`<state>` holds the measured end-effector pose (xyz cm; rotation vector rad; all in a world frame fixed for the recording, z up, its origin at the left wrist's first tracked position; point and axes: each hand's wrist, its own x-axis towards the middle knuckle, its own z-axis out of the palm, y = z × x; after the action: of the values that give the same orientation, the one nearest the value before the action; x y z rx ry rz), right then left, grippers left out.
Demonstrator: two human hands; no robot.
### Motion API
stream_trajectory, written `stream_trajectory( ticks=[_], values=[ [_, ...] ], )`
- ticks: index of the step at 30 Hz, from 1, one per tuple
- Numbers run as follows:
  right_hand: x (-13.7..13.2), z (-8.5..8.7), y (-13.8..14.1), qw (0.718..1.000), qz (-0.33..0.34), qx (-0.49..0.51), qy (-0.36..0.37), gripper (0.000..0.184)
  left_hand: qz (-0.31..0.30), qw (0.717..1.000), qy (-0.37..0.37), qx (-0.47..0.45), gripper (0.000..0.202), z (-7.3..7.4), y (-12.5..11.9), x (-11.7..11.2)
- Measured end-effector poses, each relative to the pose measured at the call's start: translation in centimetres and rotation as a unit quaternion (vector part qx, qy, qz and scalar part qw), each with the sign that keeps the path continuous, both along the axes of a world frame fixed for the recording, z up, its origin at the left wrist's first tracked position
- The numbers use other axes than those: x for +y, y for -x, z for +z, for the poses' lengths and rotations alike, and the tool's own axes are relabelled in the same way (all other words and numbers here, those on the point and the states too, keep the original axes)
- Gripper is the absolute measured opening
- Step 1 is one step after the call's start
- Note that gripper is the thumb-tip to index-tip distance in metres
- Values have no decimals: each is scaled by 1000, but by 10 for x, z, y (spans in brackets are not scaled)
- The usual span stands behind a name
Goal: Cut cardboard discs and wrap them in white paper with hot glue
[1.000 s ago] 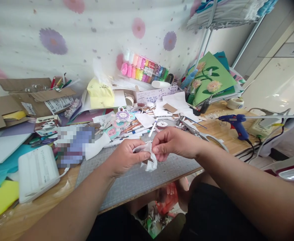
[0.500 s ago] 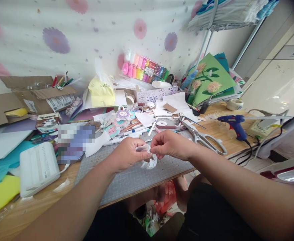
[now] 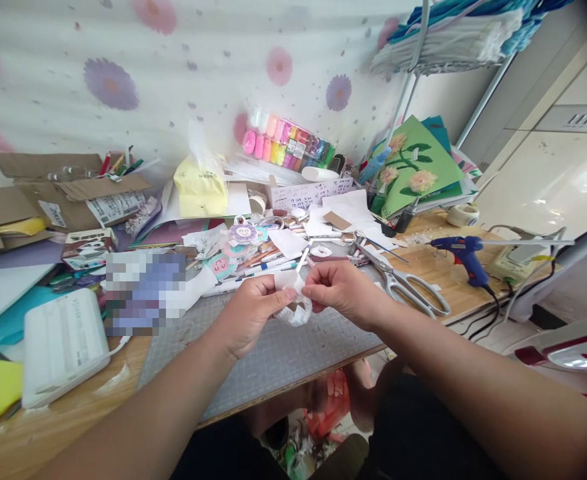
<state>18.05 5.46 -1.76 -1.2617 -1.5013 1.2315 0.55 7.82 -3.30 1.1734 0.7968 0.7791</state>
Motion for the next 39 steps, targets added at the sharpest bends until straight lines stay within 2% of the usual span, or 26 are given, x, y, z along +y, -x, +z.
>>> stream_trajectory(
  ticks=[3, 5, 9, 14, 17, 23, 28, 30, 33, 35, 39],
  values=[
    [0, -2, -1, 1000, 4, 11, -11, 15, 27, 999, -31, -8, 16, 0, -1, -2],
    [1, -4, -2, 999, 6, 28, -40, 15, 21, 999, -31, -37, 14, 2, 0, -3],
    [2, -7, -2, 992, -5, 64, -108, 15, -8, 993, 10, -117, 14, 6, 2, -6],
    [-2, -9, 3, 988, -31, 39, -148, 16, 37, 989, 50, -134, 11, 7, -1, -7],
    [-3, -9, 7, 989, -36, 23, -144, 16, 49, 990, 49, -123, 11, 5, -2, -7],
    [0, -11, 11, 994, -47, 31, -95, 17, 97, 993, -21, -65, 16, 1, -1, -5],
    [1, -12, 10, 991, -49, 106, -65, 20, 53, 991, 26, -119, 27, 6, 4, -5],
    [2, -12, 9, 989, -56, 122, -60, 22, 14, 994, 32, -104, 28, 9, 5, -6],
    [3, -13, 7, 986, -63, 142, -57, 23, -32, 997, 0, -66, 27, 10, 4, -8],
    [3, -13, 6, 985, -64, 150, -58, 23, -24, 998, -22, -51, 31, 9, 2, -9],
    [1, -13, 5, 985, -58, 153, -60, 23, -10, 999, -28, -31, 24, 8, -1, -9]
  ],
)
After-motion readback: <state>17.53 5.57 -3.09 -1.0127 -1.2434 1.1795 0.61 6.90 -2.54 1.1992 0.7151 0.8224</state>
